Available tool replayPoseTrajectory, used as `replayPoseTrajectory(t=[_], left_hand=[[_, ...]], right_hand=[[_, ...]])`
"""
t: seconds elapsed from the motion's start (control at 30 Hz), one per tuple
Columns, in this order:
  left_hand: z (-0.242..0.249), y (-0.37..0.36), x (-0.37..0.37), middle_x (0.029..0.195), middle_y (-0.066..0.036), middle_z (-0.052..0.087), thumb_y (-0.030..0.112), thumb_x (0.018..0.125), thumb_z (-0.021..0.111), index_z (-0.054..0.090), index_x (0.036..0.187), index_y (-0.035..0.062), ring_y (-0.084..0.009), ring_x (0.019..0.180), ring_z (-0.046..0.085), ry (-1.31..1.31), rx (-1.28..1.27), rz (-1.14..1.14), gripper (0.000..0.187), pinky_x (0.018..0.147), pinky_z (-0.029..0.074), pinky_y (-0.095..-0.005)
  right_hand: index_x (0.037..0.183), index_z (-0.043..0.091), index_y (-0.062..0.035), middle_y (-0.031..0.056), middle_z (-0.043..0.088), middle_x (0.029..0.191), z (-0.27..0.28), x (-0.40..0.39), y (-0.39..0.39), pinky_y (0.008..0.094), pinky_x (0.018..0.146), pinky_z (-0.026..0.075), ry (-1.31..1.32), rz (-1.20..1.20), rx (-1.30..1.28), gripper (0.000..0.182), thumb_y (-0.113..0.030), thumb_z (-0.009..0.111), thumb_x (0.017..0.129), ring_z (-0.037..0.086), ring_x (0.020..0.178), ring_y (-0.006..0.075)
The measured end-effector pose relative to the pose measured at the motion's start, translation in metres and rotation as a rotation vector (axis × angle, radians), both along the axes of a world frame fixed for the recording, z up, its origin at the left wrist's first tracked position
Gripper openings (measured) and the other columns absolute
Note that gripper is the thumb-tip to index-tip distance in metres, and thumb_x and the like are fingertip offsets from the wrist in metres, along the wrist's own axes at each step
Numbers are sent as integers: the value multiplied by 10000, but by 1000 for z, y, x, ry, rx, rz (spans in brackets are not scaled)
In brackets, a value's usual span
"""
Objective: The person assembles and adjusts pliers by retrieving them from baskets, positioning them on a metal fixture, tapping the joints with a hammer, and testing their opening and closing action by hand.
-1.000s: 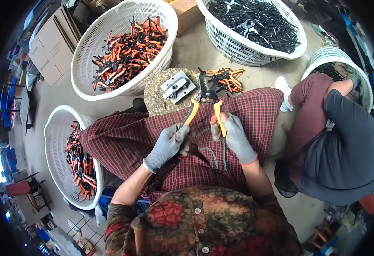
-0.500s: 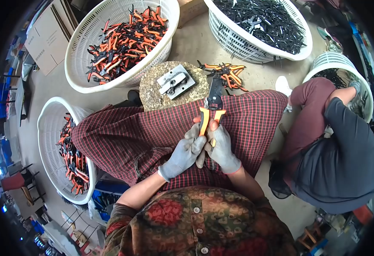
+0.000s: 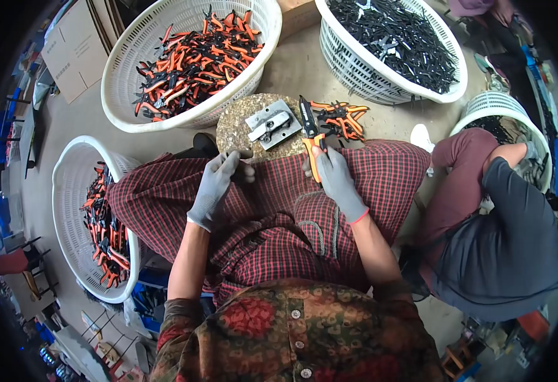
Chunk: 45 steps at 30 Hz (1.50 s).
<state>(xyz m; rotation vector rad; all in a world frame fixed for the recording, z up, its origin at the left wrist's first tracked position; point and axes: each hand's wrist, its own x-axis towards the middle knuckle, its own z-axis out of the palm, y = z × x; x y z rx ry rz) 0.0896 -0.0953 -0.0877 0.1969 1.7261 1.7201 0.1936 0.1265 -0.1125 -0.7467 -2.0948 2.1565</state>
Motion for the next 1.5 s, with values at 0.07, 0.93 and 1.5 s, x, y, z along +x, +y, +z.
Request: replayPoseTrajectory(t=[0.07,0.93,1.5], left_hand=[[-3,6,-9,781,-54,615,288,971,423,574,1036,-24,-128,704,590,-42,34,61,353,688,486,-265],[44,0,-18,705,-21,617,447,899,500,651,908,-5,-91,614,552,85,-70,-287,477,595,444,-231],[95,-142,-175,786,-56,533,253,902,412,525,870,53,-118,557,459,445,-626,466,232,491,374,-242]], right_hand=[[920,540,-1,124,608,669,32,-19,2,341,551,470,69,62,534,327,-325,493,923,612,599,230],[1151,527,26,94,645,890,41,-4,-32,261,656,496,2,773,-585,591,-502,364,943,624,760,144],[831,546,-87,130,587,838,-62,-110,-2,438,711,421,211,-574,782,119,-197,577,798,567,777,324]])
